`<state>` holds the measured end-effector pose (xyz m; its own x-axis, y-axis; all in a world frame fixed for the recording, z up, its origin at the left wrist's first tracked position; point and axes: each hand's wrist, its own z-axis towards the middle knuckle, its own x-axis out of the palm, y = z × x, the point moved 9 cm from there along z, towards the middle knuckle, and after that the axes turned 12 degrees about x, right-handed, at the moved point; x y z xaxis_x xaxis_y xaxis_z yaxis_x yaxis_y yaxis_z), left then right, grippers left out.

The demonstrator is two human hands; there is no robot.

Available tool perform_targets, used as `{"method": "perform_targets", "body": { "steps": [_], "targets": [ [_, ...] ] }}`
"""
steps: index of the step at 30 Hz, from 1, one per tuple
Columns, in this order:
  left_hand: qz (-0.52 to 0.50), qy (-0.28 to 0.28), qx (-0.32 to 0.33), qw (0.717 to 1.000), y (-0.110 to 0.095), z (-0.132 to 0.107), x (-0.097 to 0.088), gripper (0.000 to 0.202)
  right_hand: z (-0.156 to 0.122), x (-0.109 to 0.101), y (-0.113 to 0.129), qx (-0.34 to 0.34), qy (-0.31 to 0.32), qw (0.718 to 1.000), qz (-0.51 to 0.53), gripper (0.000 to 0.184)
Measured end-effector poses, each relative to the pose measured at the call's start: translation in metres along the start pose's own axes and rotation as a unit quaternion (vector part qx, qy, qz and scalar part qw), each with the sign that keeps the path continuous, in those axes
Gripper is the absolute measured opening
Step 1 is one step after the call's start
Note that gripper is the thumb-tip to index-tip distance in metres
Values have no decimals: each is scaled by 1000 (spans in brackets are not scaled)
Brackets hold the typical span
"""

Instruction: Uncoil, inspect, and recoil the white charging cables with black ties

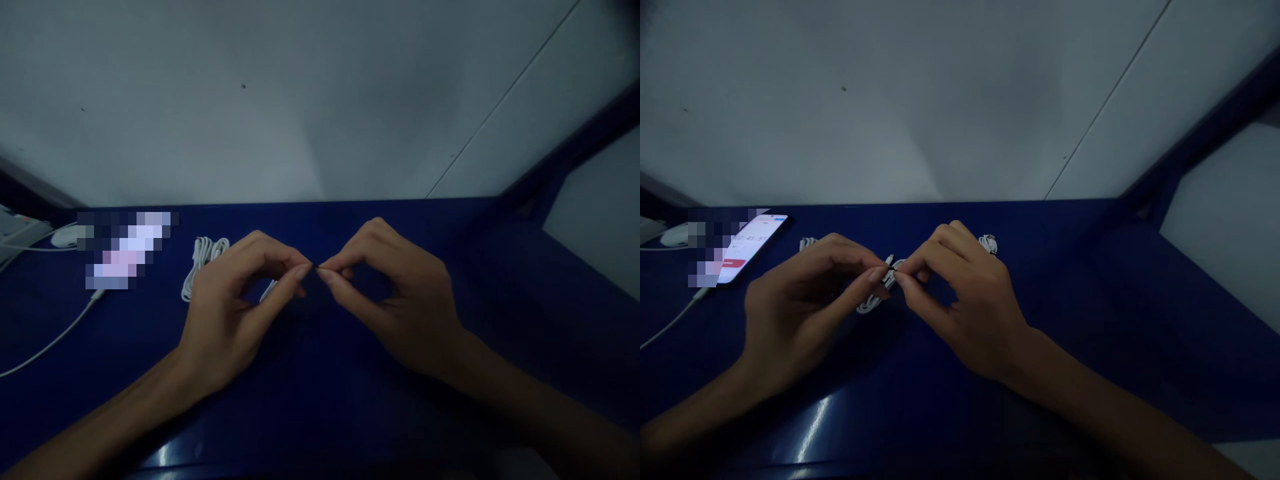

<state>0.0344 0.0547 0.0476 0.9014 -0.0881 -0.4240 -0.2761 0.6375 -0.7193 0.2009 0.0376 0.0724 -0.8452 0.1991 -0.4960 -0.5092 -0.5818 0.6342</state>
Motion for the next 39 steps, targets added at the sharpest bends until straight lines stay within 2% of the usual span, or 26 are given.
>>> {"method": "perform_targets", "body": {
  "steps": [6,10,13,17,19,22,24,25,27,30,32,34,37,39],
  "targets": [
    [117,-18,88,989,-17,0,-3,8,-2,0,7,6,-29,1000,7,20],
    [136,-37,104,985,-22,-2,-1,13,-8,0,18,-27,-65,997,-15,20],
    [110,-61,92,988,-21,-5,-2,13,-14,2,27,-68,-81,994,-30,19],
    [10,-76,41,996,-11,-7,0,11,-20,6,33,-112,-104,985,-85,18],
    [-26,-95,47,994,-11,-7,-1,11,-22,6,35,-123,-112,981,-95,20],
    [-46,-119,77,989,-14,-6,-4,13,-18,2,30,-72,-98,992,-30,18],
    [-38,-118,88,988,-14,-5,-4,15,-13,0,18,25,-63,996,59,14],
    [-28,-117,100,988,-15,-5,-4,16,-11,2,9,88,-29,990,109,12],
    [0,-110,127,986,-18,-6,-5,18,-11,11,-7,204,43,955,210,9],
    [82,-109,193,972,-27,-8,-6,22,-14,22,-22,299,104,888,333,8],
    [155,-108,238,953,-37,-10,-7,24,-16,32,-29,334,139,844,396,5],
    [210,-103,263,936,-44,-11,-6,25,-19,40,-35,358,165,808,437,14],
    [254,-98,280,921,-51,-13,-7,24,-22,48,-37,376,190,771,477,19],
    [276,-93,295,910,-55,-14,-5,24,-23,51,-36,384,191,757,493,21]
  ]
}}
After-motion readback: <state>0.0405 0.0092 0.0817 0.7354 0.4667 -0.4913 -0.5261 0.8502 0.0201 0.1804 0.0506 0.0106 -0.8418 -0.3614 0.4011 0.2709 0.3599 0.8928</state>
